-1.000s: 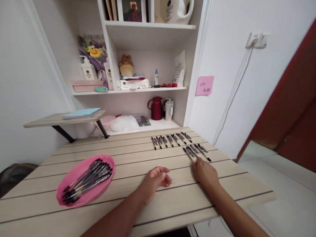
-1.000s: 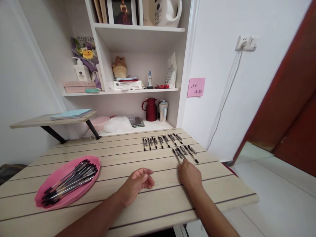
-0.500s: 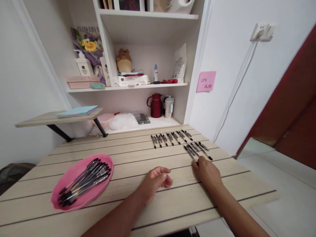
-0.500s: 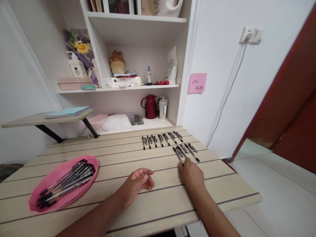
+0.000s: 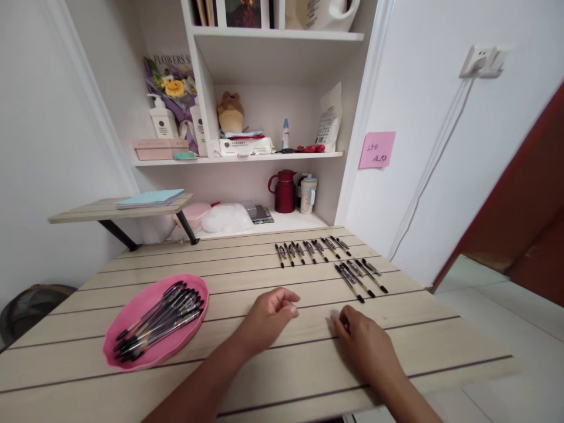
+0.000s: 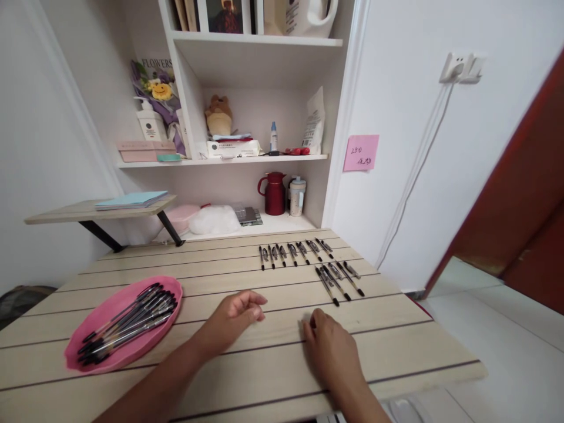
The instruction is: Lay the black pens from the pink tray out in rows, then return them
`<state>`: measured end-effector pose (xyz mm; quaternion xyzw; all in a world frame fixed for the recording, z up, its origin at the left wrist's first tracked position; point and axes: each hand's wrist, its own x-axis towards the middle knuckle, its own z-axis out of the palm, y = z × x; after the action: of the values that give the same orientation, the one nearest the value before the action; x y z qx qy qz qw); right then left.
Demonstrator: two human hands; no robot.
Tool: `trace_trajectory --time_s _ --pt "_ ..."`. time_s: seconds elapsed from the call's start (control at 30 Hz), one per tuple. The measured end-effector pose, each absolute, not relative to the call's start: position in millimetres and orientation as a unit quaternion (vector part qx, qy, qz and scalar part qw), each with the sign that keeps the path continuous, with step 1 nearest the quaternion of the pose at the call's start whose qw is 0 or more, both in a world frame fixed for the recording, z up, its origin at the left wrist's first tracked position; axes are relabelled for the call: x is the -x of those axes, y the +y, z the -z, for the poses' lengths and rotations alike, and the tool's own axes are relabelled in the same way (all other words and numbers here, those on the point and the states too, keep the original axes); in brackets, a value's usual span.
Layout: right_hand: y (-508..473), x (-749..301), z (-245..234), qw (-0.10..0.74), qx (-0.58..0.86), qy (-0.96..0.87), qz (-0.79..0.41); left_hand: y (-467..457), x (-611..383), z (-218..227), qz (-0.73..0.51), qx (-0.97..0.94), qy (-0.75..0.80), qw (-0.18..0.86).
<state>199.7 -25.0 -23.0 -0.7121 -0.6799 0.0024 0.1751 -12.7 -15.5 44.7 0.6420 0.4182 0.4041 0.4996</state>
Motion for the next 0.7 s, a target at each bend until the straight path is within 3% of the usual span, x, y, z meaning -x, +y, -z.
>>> trace_trajectory --time_s 0.2,0.33,0.47,0.7 --pt "-35 -189 26 0.176 0.707 -0.685 0.008 -10 102 -92 -0.322 -0.741 0.562 0.178" --pt "-37 -192 25 0.159 0.714 -0.682 -0.006 -4 166 -96 -0.177 -0.715 0.676 0.009" --pt "-37 -193 25 0.131 0.728 -0.672 -0.037 -9 190 -88 -0.055 -0.657 0.752 0.009" --pt "-34 -196 28 0.100 0.733 -0.668 -0.083 -14 183 -69 -0.040 -0.626 0.778 0.034"
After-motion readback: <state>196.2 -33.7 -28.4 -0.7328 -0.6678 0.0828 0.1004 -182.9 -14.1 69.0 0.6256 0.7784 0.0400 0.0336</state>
